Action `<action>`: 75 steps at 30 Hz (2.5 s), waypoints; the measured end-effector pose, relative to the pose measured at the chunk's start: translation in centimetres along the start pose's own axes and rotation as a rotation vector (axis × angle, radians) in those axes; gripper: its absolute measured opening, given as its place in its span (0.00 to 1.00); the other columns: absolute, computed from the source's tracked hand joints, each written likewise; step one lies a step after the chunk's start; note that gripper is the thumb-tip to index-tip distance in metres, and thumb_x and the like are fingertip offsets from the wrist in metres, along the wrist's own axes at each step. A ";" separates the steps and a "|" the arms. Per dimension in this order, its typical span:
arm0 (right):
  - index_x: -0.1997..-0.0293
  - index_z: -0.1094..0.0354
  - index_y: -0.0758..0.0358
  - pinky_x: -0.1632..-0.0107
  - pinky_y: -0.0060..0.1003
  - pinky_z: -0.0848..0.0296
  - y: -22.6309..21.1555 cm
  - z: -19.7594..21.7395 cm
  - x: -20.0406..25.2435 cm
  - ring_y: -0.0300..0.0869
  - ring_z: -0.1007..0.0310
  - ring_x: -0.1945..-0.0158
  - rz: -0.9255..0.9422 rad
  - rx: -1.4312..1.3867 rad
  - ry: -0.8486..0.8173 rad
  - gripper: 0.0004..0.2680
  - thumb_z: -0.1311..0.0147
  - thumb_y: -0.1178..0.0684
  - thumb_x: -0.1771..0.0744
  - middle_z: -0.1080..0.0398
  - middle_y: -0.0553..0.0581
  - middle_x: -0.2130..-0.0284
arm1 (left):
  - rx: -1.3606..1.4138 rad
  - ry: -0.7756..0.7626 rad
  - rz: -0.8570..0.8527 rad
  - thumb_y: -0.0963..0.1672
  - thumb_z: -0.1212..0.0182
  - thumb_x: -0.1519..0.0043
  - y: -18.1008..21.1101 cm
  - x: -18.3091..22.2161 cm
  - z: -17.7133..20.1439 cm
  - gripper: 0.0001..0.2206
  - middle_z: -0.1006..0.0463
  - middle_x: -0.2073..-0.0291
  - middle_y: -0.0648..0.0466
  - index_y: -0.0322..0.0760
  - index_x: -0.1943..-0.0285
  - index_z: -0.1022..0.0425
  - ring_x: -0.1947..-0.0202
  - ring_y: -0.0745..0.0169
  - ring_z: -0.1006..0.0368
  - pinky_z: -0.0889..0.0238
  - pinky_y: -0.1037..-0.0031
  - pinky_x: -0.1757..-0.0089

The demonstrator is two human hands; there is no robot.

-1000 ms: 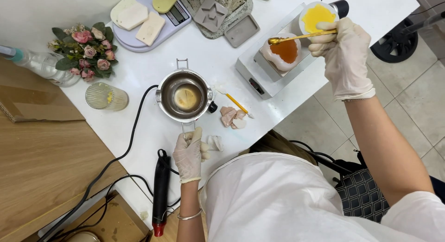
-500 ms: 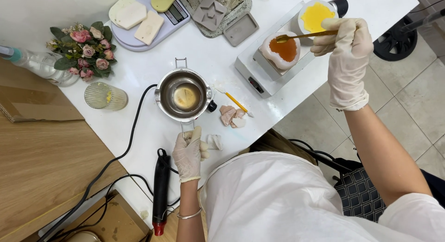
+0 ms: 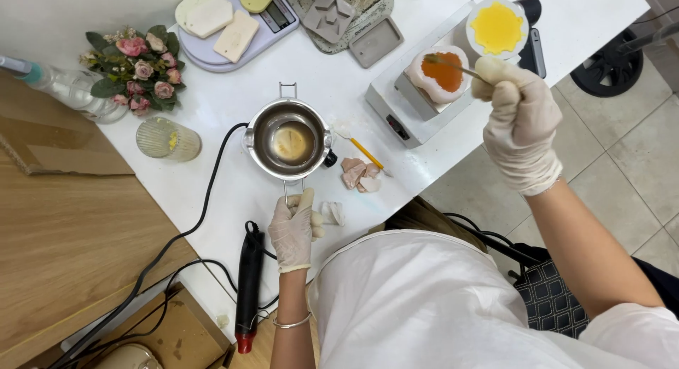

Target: Adding small pieces of scented or colored wax into a melting pot using a spoon while weighing the components.

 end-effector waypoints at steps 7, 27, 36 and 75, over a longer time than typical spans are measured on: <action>0.47 0.32 0.67 0.60 0.31 0.18 -3.7 -8.4 -0.5 0.38 0.23 0.64 -0.667 -0.725 -0.166 0.15 0.60 0.43 0.26 0.24 0.58 0.62 | -0.024 -0.029 -0.060 0.49 0.34 0.39 0.0 0.0 0.0 0.14 0.27 0.83 0.55 0.32 0.60 0.26 0.88 0.72 0.36 0.44 0.80 0.81; 0.53 0.34 0.72 0.66 0.31 0.23 -0.2 -19.8 6.5 0.39 0.25 0.72 -1.138 -1.034 -0.245 0.17 0.62 0.45 0.26 0.25 0.61 0.71 | -0.477 0.039 -0.189 0.52 0.39 0.37 0.6 1.1 -0.6 0.13 0.23 0.84 0.58 0.41 0.60 0.26 0.86 0.71 0.29 0.38 0.75 0.76; 0.51 0.34 0.75 0.66 0.33 0.22 0.0 -18.3 4.4 0.42 0.23 0.71 -1.087 -1.144 -0.209 0.16 0.63 0.48 0.26 0.25 0.63 0.70 | -0.041 -0.015 -0.098 0.49 0.34 0.38 0.3 0.3 -0.5 0.14 0.25 0.84 0.55 0.33 0.62 0.26 0.88 0.72 0.35 0.42 0.78 0.79; 0.55 0.33 0.74 0.68 0.36 0.21 9.8 -0.5 0.6 0.45 0.23 0.72 -0.806 -0.765 0.234 0.16 0.58 0.47 0.22 0.25 0.66 0.69 | 0.036 0.006 0.005 0.49 0.33 0.40 0.0 -0.6 0.2 0.13 0.25 0.84 0.54 0.33 0.61 0.26 0.90 0.70 0.36 0.46 0.80 0.83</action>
Point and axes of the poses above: each hand's wrist, its own x-axis away from the middle knuckle, its own z-axis out of the back of the hand, y = z × x, the point moved 2 cm from there along -x, towards the middle knuckle
